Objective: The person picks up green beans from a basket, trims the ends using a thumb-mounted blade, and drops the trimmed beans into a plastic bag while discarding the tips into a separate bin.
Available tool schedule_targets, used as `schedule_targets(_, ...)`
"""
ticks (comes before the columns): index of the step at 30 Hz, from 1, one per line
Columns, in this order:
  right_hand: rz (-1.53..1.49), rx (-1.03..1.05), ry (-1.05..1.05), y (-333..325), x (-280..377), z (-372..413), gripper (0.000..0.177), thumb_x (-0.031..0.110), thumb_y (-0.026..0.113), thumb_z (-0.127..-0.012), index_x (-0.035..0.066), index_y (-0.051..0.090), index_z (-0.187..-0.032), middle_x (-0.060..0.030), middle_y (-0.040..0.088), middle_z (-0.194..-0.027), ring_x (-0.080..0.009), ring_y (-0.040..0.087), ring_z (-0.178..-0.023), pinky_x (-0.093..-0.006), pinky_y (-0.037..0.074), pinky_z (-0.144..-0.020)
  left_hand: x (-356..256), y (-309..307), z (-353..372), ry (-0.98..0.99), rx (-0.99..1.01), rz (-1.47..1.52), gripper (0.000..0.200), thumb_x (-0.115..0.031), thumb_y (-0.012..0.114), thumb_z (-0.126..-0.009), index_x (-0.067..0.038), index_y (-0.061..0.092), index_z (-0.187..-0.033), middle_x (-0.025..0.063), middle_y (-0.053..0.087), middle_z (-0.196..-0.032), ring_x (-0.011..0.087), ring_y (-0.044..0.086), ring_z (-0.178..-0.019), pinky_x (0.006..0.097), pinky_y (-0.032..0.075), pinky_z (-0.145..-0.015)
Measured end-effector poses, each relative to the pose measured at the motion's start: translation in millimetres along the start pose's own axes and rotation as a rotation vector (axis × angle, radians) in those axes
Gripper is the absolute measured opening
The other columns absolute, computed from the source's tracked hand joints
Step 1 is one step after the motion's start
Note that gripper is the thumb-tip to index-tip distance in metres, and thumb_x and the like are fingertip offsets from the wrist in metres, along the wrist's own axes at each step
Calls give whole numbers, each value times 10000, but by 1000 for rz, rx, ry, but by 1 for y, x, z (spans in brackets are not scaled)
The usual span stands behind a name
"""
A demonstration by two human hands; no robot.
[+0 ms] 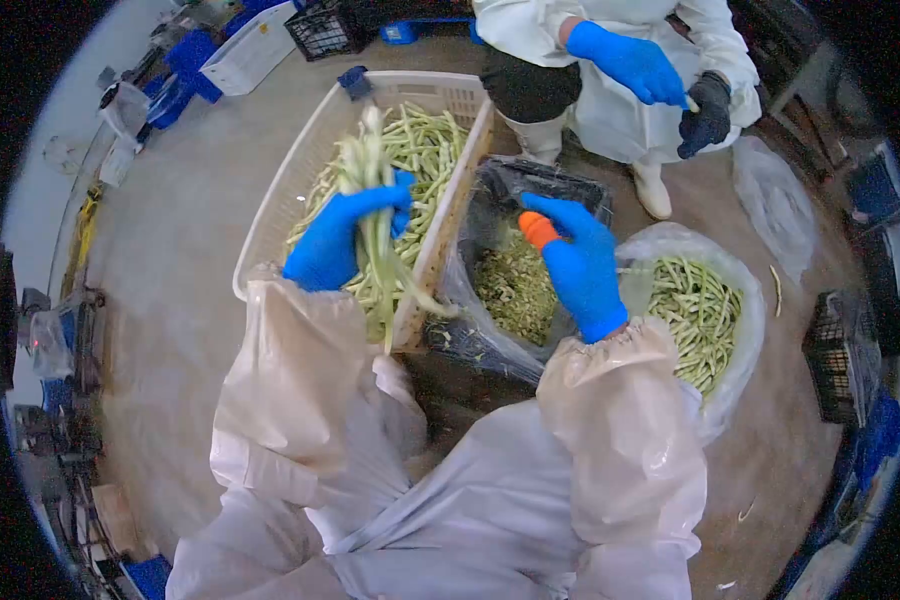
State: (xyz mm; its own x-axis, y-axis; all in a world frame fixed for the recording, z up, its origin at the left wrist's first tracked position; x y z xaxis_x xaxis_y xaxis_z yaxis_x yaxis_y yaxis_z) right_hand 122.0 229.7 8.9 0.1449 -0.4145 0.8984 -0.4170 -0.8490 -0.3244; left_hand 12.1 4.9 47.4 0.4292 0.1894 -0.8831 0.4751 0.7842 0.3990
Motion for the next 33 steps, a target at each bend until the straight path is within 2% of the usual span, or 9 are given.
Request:
schedule_targets(5, -405, 98, 323, -5, 10, -1, 264, 164, 593, -870, 9, 640, -1078, -63, 652, -936, -124, 586, -883, -282, 457, -803, 28, 41, 6, -262, 238, -76, 293, -68, 656, -761, 0, 573, -1034, 57, 576, -773, 144, 569, -668, 255, 459, -612)
schedule_targets(11, -567, 262, 271, 8, 4, 8, 271, 168, 564, -884, 13, 631, -1096, -52, 650, -918, -105, 573, -788, -263, 469, -707, 49, 49, 5, -400, 391, 47, 297, -77, 671, -747, 13, 581, -1015, 78, 595, -810, 154, 587, -703, 274, 474, -636)
schedule_targets(14, -409, 323, 268, 2, 10, 4, 263, 157, 560, -883, 17, 635, -1093, -59, 651, -917, -99, 572, -763, -254, 468, -661, 50, 52, 6, -368, 321, -33, 300, -82, 672, -741, 13, 579, -1009, 84, 599, -823, 162, 595, -708, 274, 478, -650)
schedule_targets(17, -393, 356, 258, -8, 15, 1, 276, 144, 547, -877, 12, 628, -1106, -65, 645, -903, -118, 589, -829, -270, 465, -729, 43, 42, 2, -316, 222, -66, 295, -86, 674, -735, 16, 580, -995, 88, 601, -831, 168, 601, -716, 273, 478, -664)
schedule_targets(20, -442, 328, 259, -6, 19, 2, 260, 116, 551, -873, 3, 632, -1093, -69, 650, -901, -117, 600, -786, -260, 476, -669, 38, 40, 0, -233, 204, -92, 275, -84, 681, -726, 27, 593, -962, 96, 606, -834, 172, 610, -716, 272, 478, -668)
schedule_targets(26, -260, 264, 160, -2, 17, 6, 212, 97, 561, -870, -25, 646, -1022, -89, 661, -823, -113, 598, -696, -247, 472, -609, 42, 35, -3, -161, 199, -223, 290, -78, 707, -707, 40, 608, -953, 94, 626, -852, 157, 605, -691, 277, 479, -659)
schedule_targets(29, -307, 207, 200, 0, 13, 8, 191, 77, 565, -855, -38, 647, -984, -100, 656, -803, -115, 593, -679, -249, 471, -596, 40, 39, 1, -67, 216, -458, 342, -81, 715, -705, 23, 595, -1008, 84, 633, -845, 136, 596, -743, 266, 473, -692)
schedule_targets(30, -435, 209, 260, 0, 12, 8, 196, 83, 566, -853, -33, 644, -991, -96, 652, -824, -114, 590, -691, -253, 474, -605, 41, 43, 3, -24, 217, -554, 364, -81, 714, -706, 14, 587, -1034, 81, 635, -840, 129, 593, -769, 262, 470, -707)
schedule_targets(33, -831, 223, 409, 2, 6, 8, 203, 77, 570, -840, -24, 640, -1002, -95, 640, -844, -121, 588, -715, -263, 482, -626, 53, 50, 3, 113, 196, -402, 361, -104, 764, -673, 24, 618, -978, 71, 640, -855, 121, 596, -727, 265, 472, -686)
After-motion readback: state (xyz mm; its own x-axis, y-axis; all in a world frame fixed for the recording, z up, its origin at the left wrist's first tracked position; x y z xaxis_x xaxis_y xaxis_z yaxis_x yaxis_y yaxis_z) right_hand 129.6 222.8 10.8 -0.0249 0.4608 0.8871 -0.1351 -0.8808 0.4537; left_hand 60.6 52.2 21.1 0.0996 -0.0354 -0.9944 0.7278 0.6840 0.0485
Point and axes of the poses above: each hand's wrist, its own z-axis away from the middle knuckle, its own y-axis out of the palm, x = y × z, the point moved 2 cm from there along -z, towards the middle knuckle
